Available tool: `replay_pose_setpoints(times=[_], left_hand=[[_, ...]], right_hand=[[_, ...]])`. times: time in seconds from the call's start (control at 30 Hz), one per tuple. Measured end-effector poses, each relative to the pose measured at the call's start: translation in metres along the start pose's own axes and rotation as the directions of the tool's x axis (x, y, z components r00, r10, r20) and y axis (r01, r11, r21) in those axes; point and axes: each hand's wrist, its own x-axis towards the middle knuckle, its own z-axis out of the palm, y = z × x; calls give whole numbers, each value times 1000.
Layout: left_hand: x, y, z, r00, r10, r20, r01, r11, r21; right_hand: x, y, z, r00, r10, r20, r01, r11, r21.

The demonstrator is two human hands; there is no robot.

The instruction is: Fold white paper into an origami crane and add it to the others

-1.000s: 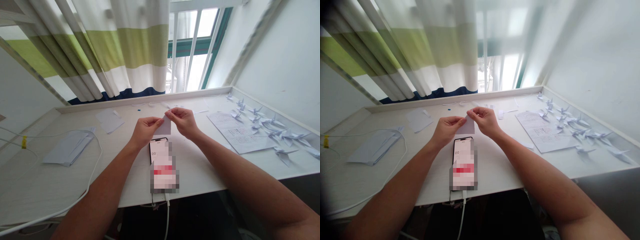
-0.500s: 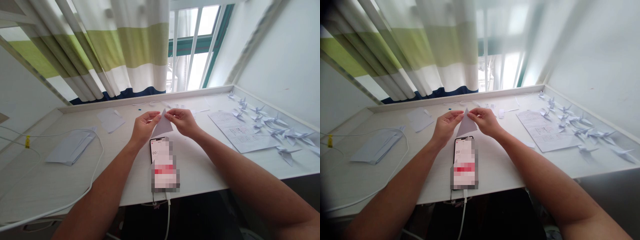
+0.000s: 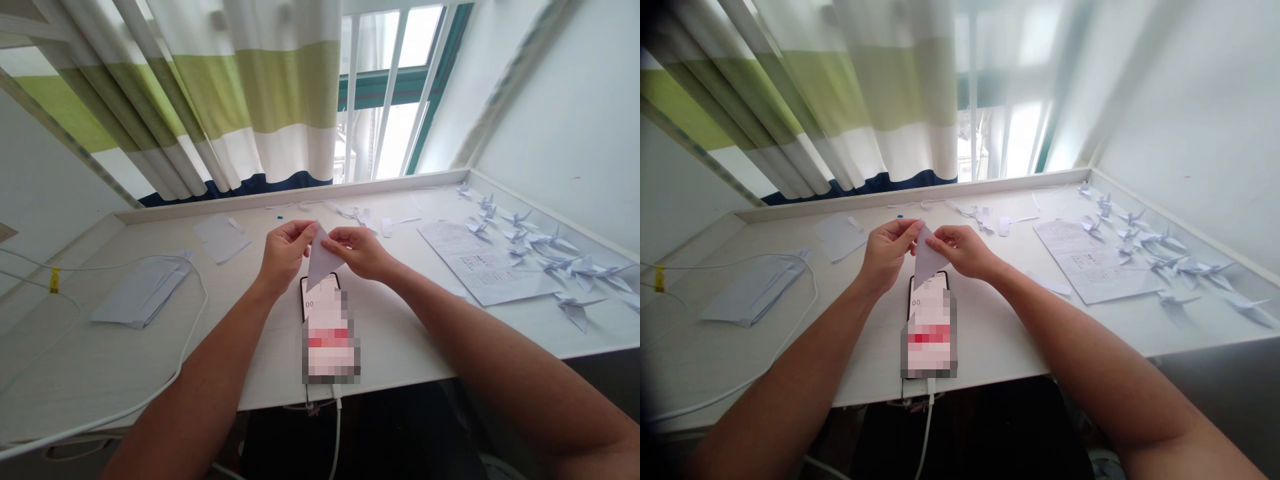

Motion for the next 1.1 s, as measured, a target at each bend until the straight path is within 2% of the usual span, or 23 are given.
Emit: replay_pose_setpoints(times=[0.07,0.17,0.3,0.47,0.8,1.1], left_hand=[[0,1,0,999,-34,29,36,997,-62],[1,4,-3,986,-97,139,111,989,-99],[1,6,-7,970,-131,206,152,984,-91],[4,3,-8,977,-121,175,133,989,-59],[1,-2,-4,999,-20,50,17,998,62],[3,0,-6,997,67,37,-71,990,125]], right_hand=[[-1,1,1,999,28,36,-31,996,83],[0,1,-1,994,63,90,-80,978,193],[0,1,-3,990,86,110,-107,974,200],[1,2,-1,990,100,104,-120,972,200],[1,0,-1,992,120,35,-125,976,178],[1,1,1,992,127,-13,-124,980,156]])
